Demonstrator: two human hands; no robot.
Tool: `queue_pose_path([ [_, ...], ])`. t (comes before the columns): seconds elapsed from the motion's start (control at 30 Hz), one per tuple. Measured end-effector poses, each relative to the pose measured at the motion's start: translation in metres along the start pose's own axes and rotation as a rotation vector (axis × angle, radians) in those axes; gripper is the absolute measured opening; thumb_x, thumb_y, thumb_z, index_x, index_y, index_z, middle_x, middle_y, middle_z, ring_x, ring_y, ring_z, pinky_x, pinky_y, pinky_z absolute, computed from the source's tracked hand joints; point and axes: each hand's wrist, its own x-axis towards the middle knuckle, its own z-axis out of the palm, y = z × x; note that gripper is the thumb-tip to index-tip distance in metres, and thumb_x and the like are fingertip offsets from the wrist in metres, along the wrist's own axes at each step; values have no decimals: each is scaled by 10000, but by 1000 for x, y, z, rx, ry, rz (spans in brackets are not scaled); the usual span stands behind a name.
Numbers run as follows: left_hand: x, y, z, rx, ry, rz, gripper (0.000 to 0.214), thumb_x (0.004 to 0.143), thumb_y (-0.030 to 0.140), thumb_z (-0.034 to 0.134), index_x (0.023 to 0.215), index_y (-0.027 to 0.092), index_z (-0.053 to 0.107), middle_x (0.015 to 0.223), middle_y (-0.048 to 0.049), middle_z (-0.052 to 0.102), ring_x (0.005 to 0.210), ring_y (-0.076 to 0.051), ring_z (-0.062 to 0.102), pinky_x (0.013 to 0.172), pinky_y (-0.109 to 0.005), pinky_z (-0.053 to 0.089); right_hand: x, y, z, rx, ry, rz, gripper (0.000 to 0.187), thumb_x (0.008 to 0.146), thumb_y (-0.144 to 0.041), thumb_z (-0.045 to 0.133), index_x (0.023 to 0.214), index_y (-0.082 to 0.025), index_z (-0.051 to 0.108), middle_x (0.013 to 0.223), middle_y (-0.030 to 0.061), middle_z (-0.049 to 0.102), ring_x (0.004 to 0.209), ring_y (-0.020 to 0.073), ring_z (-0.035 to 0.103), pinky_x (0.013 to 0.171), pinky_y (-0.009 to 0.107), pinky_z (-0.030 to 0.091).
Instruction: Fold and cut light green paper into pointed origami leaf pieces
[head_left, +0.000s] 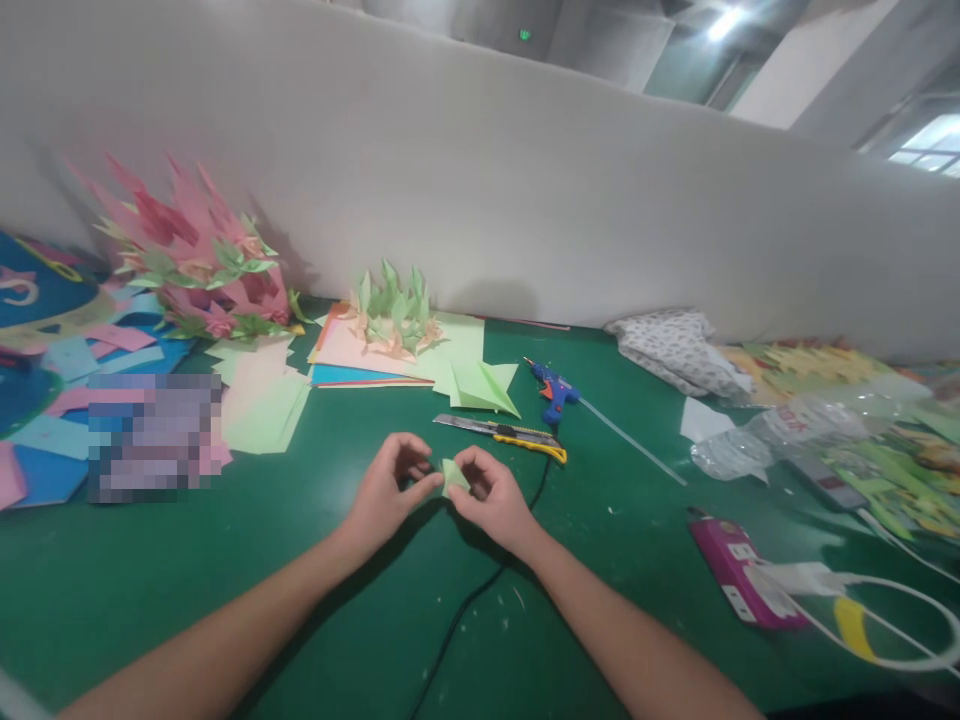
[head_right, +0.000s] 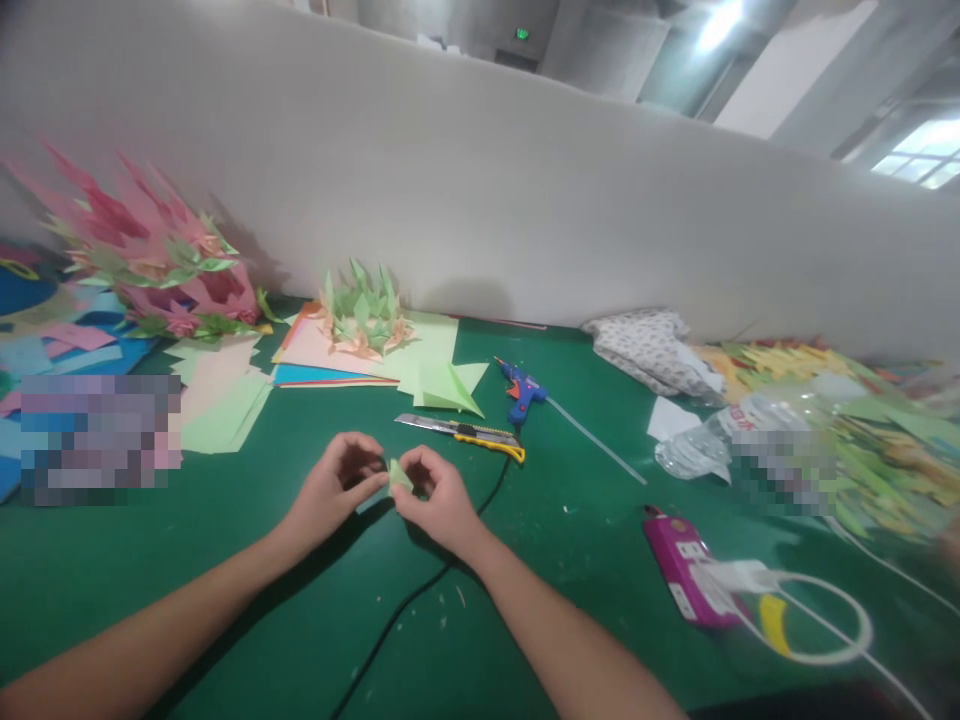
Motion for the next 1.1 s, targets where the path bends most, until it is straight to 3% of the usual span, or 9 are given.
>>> queue_pose_path([
  [0.07,0,0,-1,47,63,74,197,719,219,637,816,183,468,840,-4,506,732,-114,513,694,-234,428,-3,-2,5,-96,3,-74,128,742,-245,585,786,-194,476,729,-22,460,649,101,449,621,229,397],
  [0.23,-4,9,1,31,-26,119,85,780,215,557,721,171,515,810,-31,538,792,-145,528,749,-256,426,-5,-2,9,-244,7,-176,99,752,-208,552,748,-199,454,701,-25,440,625,108,426,588,231,379],
  [0.33,-6,13,1,-50,-101,56,94,797,253,549,804,162,573,887,-55,575,864,-164,544,813,-279,422,-5,-3,5,-271,15,-203,157,737,-233,611,827,-206,485,748,-12,470,668,123,449,624,247,399],
  [0.43,-5,14,-2,-241,-158,-62,237,757,307,616,943,172,563,951,-52,589,898,-177,556,812,-291,434,-4,-6,3,-312,4,-234,263,722,-255,661,947,-221,530,861,23,516,772,157,488,712,289,421],
  [0.5,-3,13,-3,-318,-141,-146,334,708,313,673,983,176,543,947,-39,595,888,-169,559,793,-278,438,-4,-8,3,-357,-13,-265,211,781,-231,600,987,-231,557,891,37,526,819,172,498,755,313,419],
  [0.6,0,11,-3,-335,-94,-247,302,718,310,673,953,162,554,897,-23,603,840,-136,554,765,-242,428,-3,-7,3,-399,5,-290,190,829,-163,512,994,-239,568,835,29,516,797,168,497,748,313,413],
  [0.77,0,8,-2,-400,-100,-300,276,718,331,674,903,153,574,815,1,614,723,-102,547,680,-210,418,0,-1,-2,-448,168,-298,212,748,-173,630,940,-237,567,812,15,506,737,163,483,680,298,407],
  [1.1,2,7,-3,-476,-89,-367,332,686,334,701,929,140,583,804,-18,665,676,-103,574,652,-205,424,0,-3,-5,-514,156,-320,146,766,-211,630,910,-239,643,881,39,570,830,179,539,773,332,441],
])
